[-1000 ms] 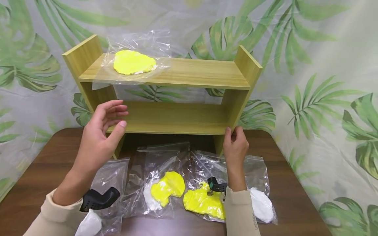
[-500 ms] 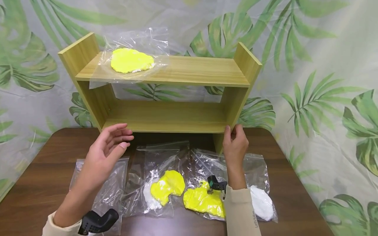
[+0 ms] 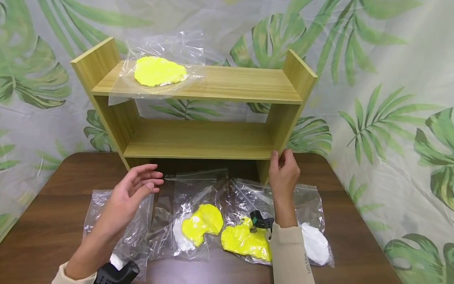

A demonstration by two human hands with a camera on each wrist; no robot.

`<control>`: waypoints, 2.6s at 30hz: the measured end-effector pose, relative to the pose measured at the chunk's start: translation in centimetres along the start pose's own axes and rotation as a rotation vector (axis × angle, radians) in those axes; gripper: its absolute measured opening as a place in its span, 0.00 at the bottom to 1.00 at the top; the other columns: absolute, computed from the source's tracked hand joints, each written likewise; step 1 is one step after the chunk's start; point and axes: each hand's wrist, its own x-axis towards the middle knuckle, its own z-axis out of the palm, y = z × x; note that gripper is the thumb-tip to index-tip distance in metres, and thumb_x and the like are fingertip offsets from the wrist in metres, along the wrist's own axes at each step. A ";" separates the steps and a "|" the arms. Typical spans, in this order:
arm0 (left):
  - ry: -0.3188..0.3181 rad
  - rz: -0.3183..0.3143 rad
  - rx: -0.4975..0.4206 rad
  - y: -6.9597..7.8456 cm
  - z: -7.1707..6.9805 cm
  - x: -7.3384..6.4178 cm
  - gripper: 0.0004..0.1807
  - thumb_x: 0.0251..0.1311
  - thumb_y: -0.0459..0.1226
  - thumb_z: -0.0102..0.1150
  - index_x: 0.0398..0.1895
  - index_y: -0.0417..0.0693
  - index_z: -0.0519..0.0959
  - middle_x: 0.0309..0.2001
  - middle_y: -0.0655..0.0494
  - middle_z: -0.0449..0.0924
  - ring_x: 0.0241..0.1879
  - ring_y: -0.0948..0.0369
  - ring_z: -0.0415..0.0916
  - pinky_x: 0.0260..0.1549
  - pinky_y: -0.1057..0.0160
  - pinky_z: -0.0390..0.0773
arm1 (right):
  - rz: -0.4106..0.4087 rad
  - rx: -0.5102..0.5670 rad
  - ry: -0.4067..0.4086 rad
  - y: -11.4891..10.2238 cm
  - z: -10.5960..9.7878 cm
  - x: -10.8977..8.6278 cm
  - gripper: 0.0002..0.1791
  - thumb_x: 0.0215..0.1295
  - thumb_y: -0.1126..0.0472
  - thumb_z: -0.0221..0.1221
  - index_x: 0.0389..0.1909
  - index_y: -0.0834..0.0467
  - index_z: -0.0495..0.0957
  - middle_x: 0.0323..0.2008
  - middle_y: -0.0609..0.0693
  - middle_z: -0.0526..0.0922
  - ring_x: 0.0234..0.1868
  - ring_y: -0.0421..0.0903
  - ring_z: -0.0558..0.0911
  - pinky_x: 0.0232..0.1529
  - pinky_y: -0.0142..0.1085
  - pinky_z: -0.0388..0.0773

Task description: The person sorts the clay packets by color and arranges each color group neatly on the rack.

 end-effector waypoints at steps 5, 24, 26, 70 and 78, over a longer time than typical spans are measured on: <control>-0.030 -0.031 -0.026 -0.9 0.3 -0.1 0.21 0.68 0.30 0.49 0.63 0.42 0.65 0.54 0.45 0.72 0.52 0.53 0.74 0.50 0.67 0.75 | 0.011 -0.001 -0.008 0.0 -0.1 0.0 0.13 0.68 0.54 0.55 0.32 0.62 0.74 0.25 0.55 0.79 0.28 0.42 0.75 0.30 0.31 0.66; -0.068 -0.336 -0.081 -5.1 0.8 -2.0 0.23 0.61 0.27 0.50 0.61 0.40 0.68 0.52 0.37 0.74 0.52 0.44 0.74 0.48 0.58 0.78 | 0.019 -0.006 -0.011 -0.1 -0.1 -0.1 0.14 0.68 0.53 0.55 0.32 0.62 0.74 0.25 0.55 0.79 0.27 0.41 0.74 0.29 0.30 0.67; -0.073 -0.360 -0.092 -5.8 0.9 -2.1 0.23 0.61 0.28 0.50 0.61 0.38 0.67 0.52 0.36 0.73 0.51 0.44 0.74 0.48 0.57 0.78 | 0.021 -0.007 -0.009 0.0 0.0 0.0 0.15 0.68 0.53 0.55 0.32 0.62 0.74 0.25 0.55 0.79 0.27 0.41 0.75 0.29 0.31 0.67; -0.131 -0.549 -0.233 -12.1 2.6 -1.9 0.14 0.57 0.31 0.63 0.41 0.26 0.77 0.29 0.50 0.83 0.27 0.62 0.79 0.28 0.63 0.83 | 0.028 0.004 -0.012 0.0 0.1 0.3 0.15 0.68 0.52 0.55 0.32 0.62 0.74 0.25 0.54 0.78 0.25 0.33 0.74 0.28 0.27 0.67; -0.160 -0.542 -0.260 -12.2 2.3 -2.0 0.10 0.58 0.29 0.60 0.39 0.29 0.76 0.29 0.52 0.83 0.27 0.63 0.80 0.29 0.64 0.82 | 0.026 0.000 -0.023 0.0 -0.1 0.3 0.16 0.69 0.51 0.54 0.34 0.62 0.74 0.26 0.53 0.79 0.27 0.33 0.74 0.29 0.28 0.68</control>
